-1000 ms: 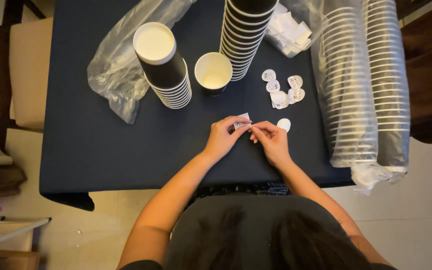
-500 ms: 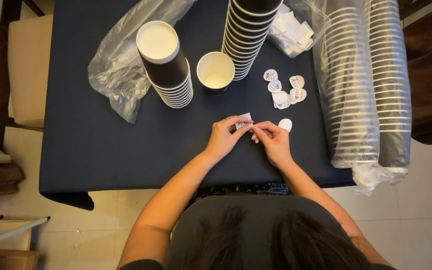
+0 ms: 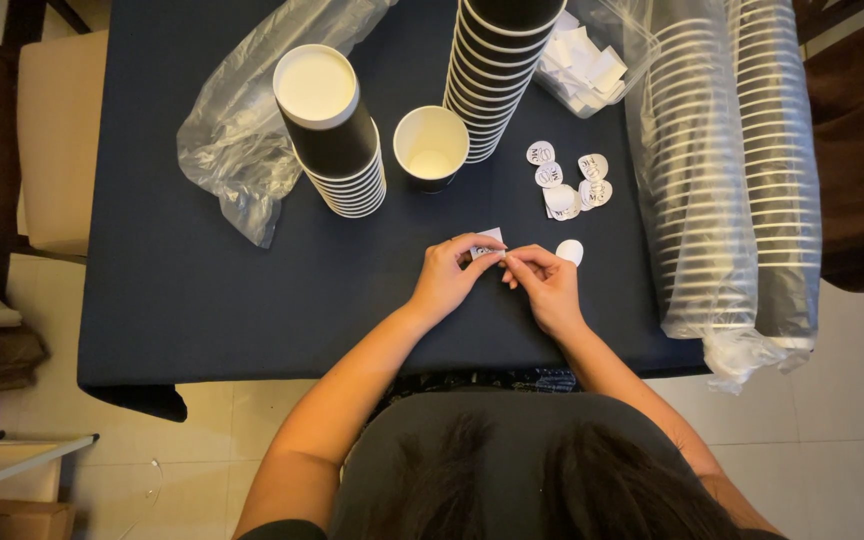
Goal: Applying small circular labels to the sides of black paper cups.
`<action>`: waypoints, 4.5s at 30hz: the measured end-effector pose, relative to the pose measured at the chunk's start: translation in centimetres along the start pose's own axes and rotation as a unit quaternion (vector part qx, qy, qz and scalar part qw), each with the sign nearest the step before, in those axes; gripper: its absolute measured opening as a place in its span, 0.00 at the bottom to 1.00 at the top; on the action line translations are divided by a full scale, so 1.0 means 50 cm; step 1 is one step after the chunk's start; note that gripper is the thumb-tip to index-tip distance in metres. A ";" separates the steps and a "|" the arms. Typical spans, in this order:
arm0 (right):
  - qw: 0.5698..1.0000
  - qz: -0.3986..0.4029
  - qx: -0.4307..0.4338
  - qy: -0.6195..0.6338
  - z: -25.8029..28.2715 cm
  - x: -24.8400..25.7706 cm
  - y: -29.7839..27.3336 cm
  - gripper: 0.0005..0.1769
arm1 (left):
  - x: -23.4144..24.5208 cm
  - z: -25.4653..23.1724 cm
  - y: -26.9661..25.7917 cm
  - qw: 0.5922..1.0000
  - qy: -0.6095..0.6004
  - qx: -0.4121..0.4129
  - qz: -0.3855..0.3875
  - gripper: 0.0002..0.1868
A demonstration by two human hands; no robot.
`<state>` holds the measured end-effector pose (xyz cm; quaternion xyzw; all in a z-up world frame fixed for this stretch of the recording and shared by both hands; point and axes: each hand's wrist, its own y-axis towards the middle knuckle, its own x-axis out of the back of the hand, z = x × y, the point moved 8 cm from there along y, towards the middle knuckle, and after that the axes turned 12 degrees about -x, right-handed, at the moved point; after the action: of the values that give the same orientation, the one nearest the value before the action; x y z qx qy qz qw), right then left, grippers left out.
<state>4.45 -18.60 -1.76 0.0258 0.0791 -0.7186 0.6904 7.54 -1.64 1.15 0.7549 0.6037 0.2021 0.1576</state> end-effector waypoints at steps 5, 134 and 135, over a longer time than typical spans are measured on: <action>1.000 0.002 0.001 -0.001 -0.003 0.001 0.000 0.05 | 0.000 -0.002 0.000 1.000 0.001 -0.003 -0.002 0.07; 0.989 -0.125 0.079 0.008 0.098 0.032 -0.072 0.73 | -0.087 0.087 -0.006 0.944 -0.272 0.161 -0.091 0.40; 0.988 -0.140 0.059 -0.018 0.086 0.042 -0.072 0.70 | -0.090 0.121 -0.015 0.940 -0.271 0.187 -0.090 0.36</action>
<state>1.05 -21.18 2.43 0.0419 0.0268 -0.8121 0.5814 9.05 -5.81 -5.00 0.7395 0.6303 -0.1421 0.1887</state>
